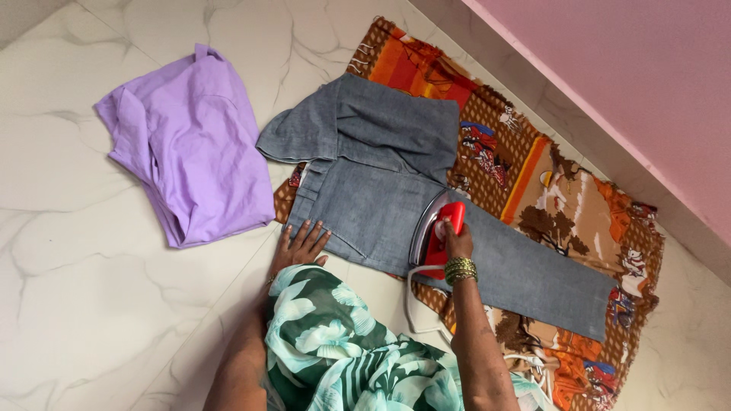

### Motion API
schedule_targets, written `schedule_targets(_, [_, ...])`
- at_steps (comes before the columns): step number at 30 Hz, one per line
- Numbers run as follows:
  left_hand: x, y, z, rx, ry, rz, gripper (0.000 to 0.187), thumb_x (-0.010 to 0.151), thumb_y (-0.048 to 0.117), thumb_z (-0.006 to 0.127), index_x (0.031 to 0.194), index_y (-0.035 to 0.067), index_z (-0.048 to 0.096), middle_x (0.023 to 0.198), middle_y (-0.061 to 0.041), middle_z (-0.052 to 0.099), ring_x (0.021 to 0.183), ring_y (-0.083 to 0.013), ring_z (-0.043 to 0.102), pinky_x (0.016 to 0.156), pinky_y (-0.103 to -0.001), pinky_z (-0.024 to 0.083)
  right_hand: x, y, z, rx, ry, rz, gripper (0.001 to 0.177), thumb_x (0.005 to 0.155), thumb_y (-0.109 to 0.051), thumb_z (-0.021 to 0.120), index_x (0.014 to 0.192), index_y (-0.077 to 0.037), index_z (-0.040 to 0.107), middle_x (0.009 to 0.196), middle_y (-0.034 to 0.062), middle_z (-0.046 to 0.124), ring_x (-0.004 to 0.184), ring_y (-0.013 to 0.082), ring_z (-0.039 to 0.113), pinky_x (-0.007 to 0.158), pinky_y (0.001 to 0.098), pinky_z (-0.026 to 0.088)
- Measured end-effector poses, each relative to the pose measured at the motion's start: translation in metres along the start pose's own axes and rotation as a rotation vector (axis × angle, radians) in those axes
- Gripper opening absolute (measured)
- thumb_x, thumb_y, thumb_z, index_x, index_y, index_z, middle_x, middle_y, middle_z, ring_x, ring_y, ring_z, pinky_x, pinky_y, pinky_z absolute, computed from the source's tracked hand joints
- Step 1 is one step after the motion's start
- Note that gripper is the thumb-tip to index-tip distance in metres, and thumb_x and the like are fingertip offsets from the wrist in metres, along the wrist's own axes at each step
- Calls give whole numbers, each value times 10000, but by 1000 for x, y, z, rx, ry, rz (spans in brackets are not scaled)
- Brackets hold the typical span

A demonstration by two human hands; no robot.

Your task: The person irons a pair of gray jeans laid out on a patterned mat on the floor. They use a red electric iron to smooth the fabric, moving it back and forth along the legs and waist area. A purple shirt is visible nearby but not handled.

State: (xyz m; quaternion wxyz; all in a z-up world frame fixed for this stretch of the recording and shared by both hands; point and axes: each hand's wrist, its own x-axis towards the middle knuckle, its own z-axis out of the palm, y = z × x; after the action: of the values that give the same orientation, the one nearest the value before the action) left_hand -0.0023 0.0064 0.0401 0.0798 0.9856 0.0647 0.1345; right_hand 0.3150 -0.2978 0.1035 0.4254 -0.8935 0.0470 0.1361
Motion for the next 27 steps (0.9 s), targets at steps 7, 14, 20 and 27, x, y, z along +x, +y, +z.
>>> schedule_targets(7, [1,2,-1,-24,-50,-23,642,1008,549,402,1571,243,369,1680,-67,249,1553,-291,171,1220,-636,100,-3,-13,-12,-132,-8,26,518,919,-518,679,1075,-26,627,780,130,710,560,221,678,543,369,552])
schedule_targets(14, [1,0,0,-29,-65,-18,640,1010,542,406,1571,237,371,1676,-66,257,1554,-293,174,1220,-638,92,-28,-8,-42,-207,-5,53,536,912,-534,665,1136,-47,637,780,133,721,587,228,700,579,371,572])
schedule_targets(20, [0,2,-1,-31,-37,-21,634,1014,535,412,1570,233,379,1675,-65,270,1556,-292,178,1223,-637,95,-19,-12,-47,-242,-8,40,517,932,-521,667,1082,-27,647,749,134,717,605,228,702,588,375,571])
schedule_targets(27, [1,3,-5,-26,-53,-33,635,1008,530,417,1570,235,384,1667,-57,281,1553,-283,189,1226,-623,108,-16,-15,-49,-237,-3,3,530,921,-540,669,1049,-26,648,725,117,708,599,223,696,581,372,563])
